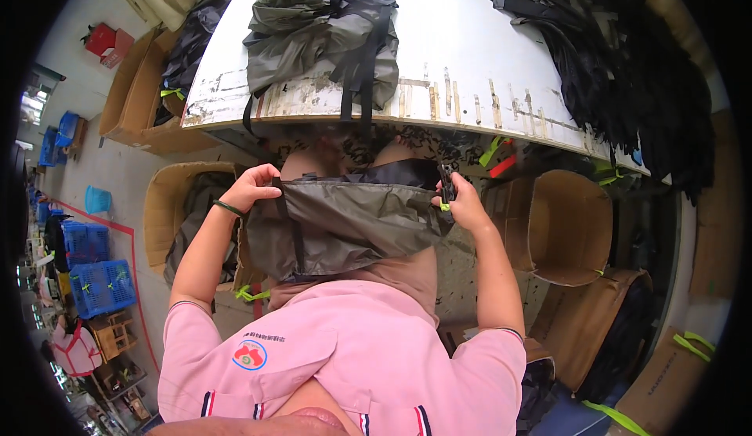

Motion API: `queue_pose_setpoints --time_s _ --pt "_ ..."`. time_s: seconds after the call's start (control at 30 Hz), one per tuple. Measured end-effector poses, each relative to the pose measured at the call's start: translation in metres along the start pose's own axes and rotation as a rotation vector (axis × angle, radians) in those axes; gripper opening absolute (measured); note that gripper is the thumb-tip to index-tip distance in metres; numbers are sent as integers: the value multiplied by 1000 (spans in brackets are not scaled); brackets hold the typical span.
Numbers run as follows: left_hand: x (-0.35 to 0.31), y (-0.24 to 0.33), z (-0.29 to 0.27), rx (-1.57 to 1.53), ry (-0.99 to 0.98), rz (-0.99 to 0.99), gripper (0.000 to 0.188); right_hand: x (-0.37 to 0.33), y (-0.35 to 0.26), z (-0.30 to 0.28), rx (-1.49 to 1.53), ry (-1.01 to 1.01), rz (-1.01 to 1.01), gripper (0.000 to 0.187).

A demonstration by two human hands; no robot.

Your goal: Trimming excess material or loose threads from olive-green fabric bags using scissors.

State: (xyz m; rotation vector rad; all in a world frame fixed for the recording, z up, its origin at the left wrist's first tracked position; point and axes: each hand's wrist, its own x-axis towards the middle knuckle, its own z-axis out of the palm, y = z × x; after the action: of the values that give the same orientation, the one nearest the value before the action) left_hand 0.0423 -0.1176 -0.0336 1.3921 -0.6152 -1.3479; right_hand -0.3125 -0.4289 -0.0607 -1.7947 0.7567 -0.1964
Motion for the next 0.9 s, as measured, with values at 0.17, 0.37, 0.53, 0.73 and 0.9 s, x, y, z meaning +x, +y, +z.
queue_pose_setpoints --time_s 0.17,0.37,0.53,0.73,0.9 --pt "-7 -8 0 -74 -5 -8 21 3 -35 -14 -551 42 -68 37" --pt "-15 -2 29 -171 -30 35 23 17 -109 38 -711 -103 -545 53" --pt "-18 -4 38 -192 -41 50 24 29 -140 69 -825 -258 -678 58" --pt "-19 0 42 -155 -67 27 22 37 -159 80 -894 -341 -715 58" --pt "-17 3 45 -145 -85 38 20 37 -165 82 -887 -357 -731 58"
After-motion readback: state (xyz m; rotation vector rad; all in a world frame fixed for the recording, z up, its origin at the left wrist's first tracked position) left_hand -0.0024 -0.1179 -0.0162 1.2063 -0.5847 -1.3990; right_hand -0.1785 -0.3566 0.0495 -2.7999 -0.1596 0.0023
